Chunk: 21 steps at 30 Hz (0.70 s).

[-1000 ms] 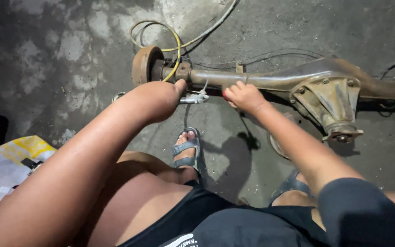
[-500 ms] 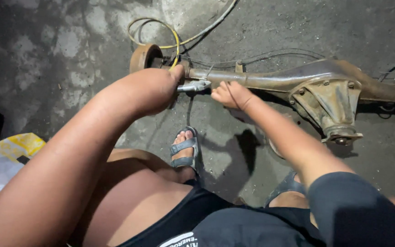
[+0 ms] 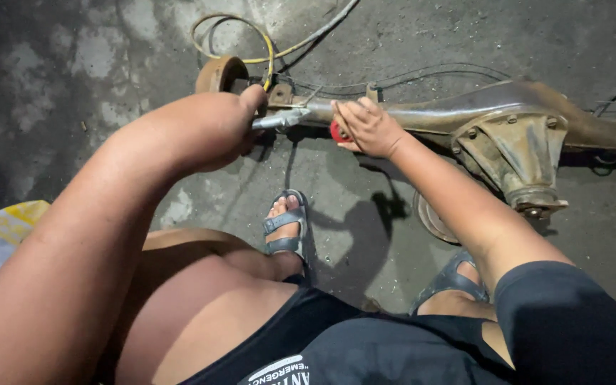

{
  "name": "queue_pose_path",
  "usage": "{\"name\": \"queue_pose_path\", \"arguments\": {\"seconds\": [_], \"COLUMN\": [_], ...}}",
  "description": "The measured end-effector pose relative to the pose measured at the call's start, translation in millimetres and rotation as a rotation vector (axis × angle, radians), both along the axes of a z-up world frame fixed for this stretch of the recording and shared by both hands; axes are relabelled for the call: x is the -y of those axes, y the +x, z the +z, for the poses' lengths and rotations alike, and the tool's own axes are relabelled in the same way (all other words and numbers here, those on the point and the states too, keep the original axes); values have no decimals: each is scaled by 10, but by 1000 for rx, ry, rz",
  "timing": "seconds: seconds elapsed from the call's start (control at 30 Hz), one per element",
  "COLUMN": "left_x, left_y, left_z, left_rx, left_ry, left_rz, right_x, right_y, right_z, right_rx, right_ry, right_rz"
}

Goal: The person scrubs a car axle assembly with a red-handled brush and a white cloth. They wipe the axle tube, differential housing, and brake drum area repeatedly, moving the cloth and brush between different sections of the metal part.

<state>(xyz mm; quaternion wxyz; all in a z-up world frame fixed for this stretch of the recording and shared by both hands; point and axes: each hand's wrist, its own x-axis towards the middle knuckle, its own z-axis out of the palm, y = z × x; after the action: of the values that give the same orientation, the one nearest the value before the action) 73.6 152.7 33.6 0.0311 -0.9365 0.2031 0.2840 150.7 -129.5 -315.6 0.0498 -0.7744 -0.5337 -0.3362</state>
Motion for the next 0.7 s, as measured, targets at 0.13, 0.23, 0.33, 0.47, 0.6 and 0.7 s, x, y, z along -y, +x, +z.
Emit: {"name": "queue_pose_path", "arguments": {"seconds": [0.13, 0.23, 0.33, 0.47, 0.6, 0.7], "left_x": [26, 158, 153, 174, 181, 219], "left_y": [28, 84, 119, 155, 179, 166], "left_z": [190, 397, 371, 314, 287, 391], "left_rx": [23, -161, -141, -162, -156, -176], "left_ry": [-2, 40, 39, 37, 6, 32], "left_rz": [43, 281, 262, 228, 232, 252], "right_x": [-209, -442, -596, -558, -348, -141], "right_y": [-78, -206, -170, -105, -64, 58], "right_z": [-108, 89, 200, 375, 667, 525], "right_rx": [-262, -201, -481, -612, -924, -972], "right_ry": [52, -104, 87, -86, 67, 146], "right_rz": [-168, -491, -398, -414, -616, -775]}}
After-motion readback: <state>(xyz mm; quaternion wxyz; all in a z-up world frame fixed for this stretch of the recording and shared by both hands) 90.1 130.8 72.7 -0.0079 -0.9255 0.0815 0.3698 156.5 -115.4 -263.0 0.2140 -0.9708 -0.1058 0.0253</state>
